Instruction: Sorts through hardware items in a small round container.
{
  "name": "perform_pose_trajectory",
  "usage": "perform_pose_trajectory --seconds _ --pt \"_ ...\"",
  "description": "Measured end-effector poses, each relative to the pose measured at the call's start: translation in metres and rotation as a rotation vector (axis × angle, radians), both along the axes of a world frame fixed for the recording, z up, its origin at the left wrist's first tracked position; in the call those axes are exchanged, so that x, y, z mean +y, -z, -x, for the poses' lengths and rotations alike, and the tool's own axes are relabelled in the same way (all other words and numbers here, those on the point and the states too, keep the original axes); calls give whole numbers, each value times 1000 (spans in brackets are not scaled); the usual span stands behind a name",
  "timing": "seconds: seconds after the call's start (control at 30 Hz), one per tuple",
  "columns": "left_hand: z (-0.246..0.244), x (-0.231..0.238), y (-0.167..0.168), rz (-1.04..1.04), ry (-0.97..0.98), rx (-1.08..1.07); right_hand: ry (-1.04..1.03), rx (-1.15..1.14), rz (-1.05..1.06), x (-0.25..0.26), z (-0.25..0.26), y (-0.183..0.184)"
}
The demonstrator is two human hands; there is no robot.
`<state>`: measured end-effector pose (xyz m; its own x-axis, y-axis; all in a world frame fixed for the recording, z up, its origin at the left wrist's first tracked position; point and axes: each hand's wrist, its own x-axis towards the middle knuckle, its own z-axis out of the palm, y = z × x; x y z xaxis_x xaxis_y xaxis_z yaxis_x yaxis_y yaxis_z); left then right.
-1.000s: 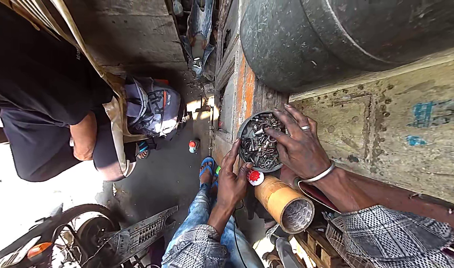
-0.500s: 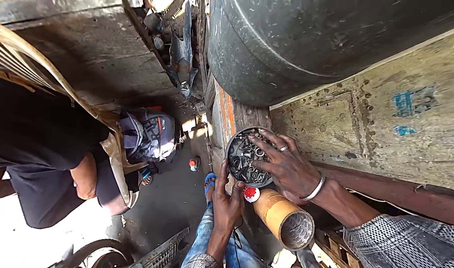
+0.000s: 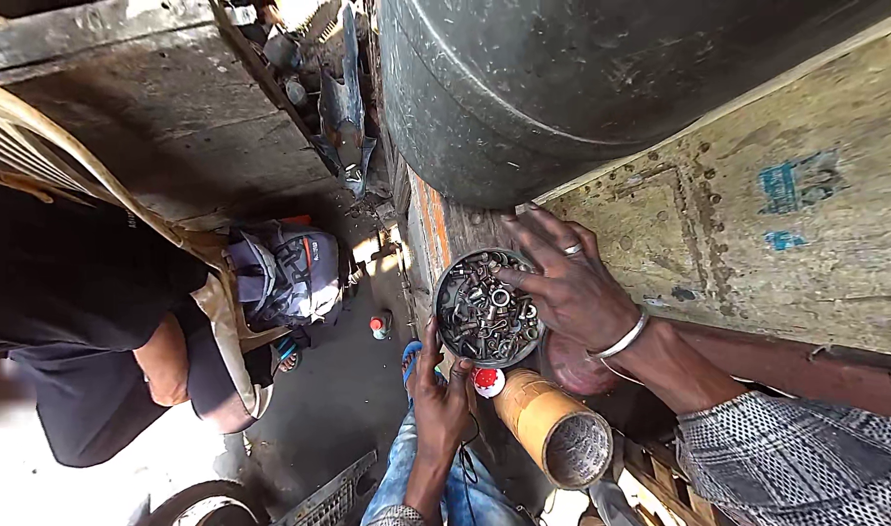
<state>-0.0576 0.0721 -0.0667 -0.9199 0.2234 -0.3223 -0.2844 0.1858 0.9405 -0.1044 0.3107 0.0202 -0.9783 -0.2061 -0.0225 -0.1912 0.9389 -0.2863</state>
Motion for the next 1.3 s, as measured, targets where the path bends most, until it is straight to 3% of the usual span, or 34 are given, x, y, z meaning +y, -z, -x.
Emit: perform_pose_trajectory --seconds 0.2,0.37,0.5,0.77,0.97,1.3 --pt "0 -1 0 -16 0 -31 104 -14 -4 0 -22 7" --pt "0 0 3 -25 5 -1 97 -24 -214 -9 -21 18" --pt "0 0 4 -8 6 16 136 -158 -340 -28 -10 23" --pt "-1 0 3 -11 0 8 -82 -247 -204 -34 -33 4" --pt "-1 -1 3 -9 6 13 107 -57 37 -12 -48 7" --pt "-1 0 4 9 3 16 175 -67 -192 -19 -37 15"
